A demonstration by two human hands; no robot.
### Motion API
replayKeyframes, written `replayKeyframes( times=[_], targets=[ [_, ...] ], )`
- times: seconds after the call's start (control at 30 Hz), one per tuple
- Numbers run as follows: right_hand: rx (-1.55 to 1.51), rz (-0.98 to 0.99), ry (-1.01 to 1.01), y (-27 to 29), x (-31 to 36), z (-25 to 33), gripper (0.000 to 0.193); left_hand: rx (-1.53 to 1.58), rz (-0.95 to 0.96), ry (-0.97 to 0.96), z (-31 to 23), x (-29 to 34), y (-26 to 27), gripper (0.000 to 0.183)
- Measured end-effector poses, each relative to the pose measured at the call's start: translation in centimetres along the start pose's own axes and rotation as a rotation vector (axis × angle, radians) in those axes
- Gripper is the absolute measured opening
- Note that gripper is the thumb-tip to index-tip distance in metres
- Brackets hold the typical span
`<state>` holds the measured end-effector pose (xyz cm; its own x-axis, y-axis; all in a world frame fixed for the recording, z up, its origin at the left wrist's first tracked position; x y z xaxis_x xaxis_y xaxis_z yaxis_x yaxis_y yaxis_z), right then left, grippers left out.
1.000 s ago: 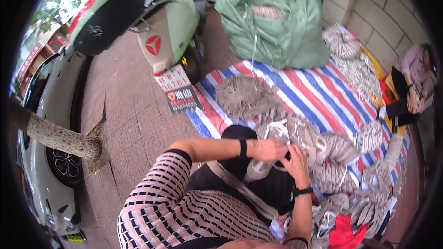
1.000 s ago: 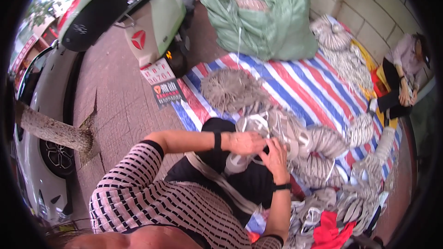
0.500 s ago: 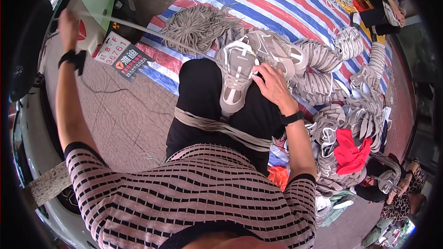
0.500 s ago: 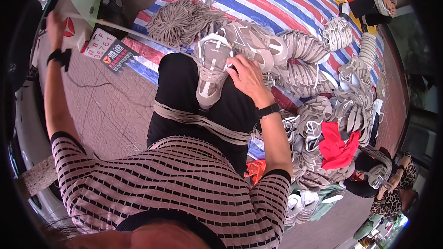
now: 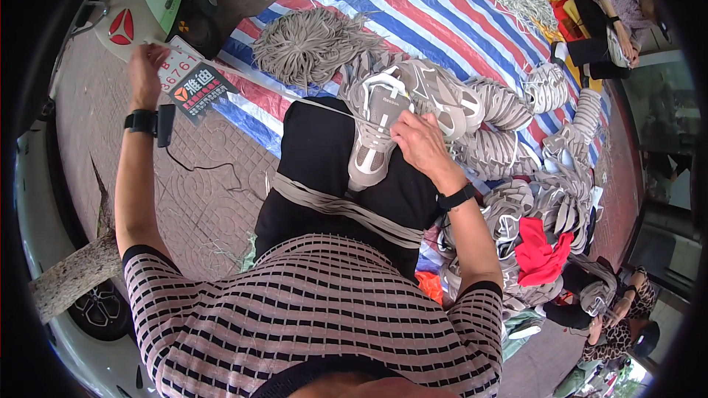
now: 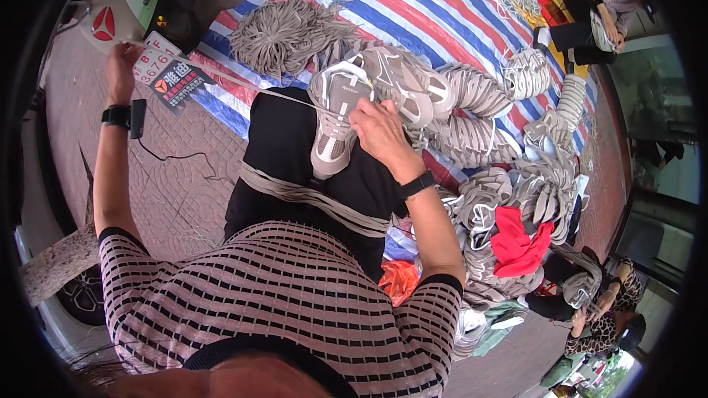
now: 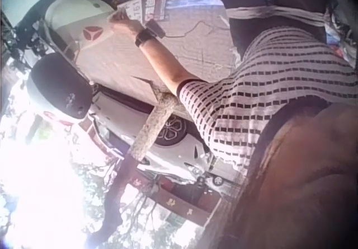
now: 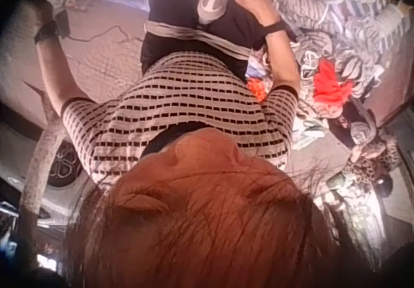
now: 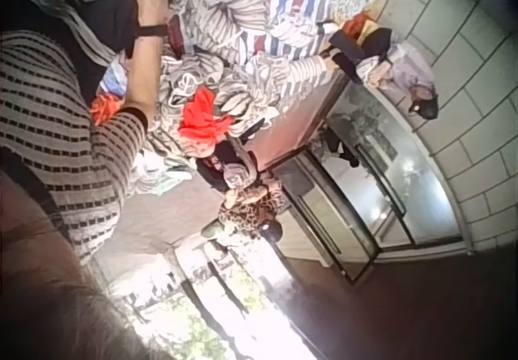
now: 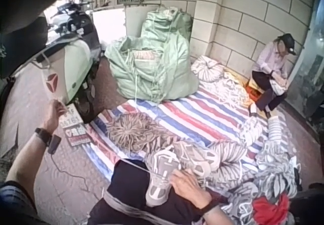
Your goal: Lacing several pairs of athletic shoes while sitting on a mat outdoors.
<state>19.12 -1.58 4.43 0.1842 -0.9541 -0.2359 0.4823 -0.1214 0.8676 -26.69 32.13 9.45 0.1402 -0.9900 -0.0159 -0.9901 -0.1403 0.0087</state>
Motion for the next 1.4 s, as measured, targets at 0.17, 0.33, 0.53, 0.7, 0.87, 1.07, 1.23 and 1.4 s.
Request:
replayKeyframes(
  times=[0.17, 0.33, 0.53, 0.7, 0.87, 1.07, 1.23, 1.4],
  targets=[
    [-0.227, 0.335, -0.091, -2.3, -0.5, -0.2, 0.008, 0.21, 0.166, 0.109, 0.8, 5.3, -8.7, 0.029],
    [-0.519, 0.42, -0.155, -1.5, -0.9, 0.6, 0.007, 0.496, 0.24, 0.234, 1.0, 4.3, -10.5, 0.023],
    [0.174, -0.234, 0.083, 2.1, -0.3, 2.0, 0.02, 0.628, 0.194, 0.21, -1.1, -2.6, -8.4, 0.02],
    [0.323, -0.165, -0.062, -0.9, 2.5, -1.1, 0.012, 0.348, -0.029, 0.034, -2.9, -9.9, -3.1, 0.016],
    [0.171, -0.118, -0.015, -0.7, 3.9, -0.6, 0.01, 0.386, -0.206, -0.003, -5.5, -13.2, 7.3, 0.013],
    [-0.016, -0.187, -0.146, -0.6, 2.2, 1.2, 0.008, 0.473, 0.169, 0.177, -0.9, -6.0, -1.7, 0.015],
    [0.115, -0.118, -0.223, -1.1, 0.7, 1.4, 0.009, 0.442, 0.201, 0.198, -1.8, -3.3, -2.5, 0.02],
    [-0.228, 0.008, -0.445, -2.9, 0.7, -1.1, 0.012, 0.48, 0.243, 0.263, -1.0, -0.1, -5.2, 0.021]
  ],
)
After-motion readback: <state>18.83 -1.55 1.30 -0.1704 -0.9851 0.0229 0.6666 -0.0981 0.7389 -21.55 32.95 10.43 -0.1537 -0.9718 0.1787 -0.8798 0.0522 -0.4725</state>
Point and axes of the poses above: each hand's wrist, its own x-axis away from the middle knuckle, its own y-axis out of the back of the hand, z = x × y, the point moved 8 cm from there along -x, towards the middle knuckle, and after that the axes turned 1 degree about -x, right-handed, at the moved point
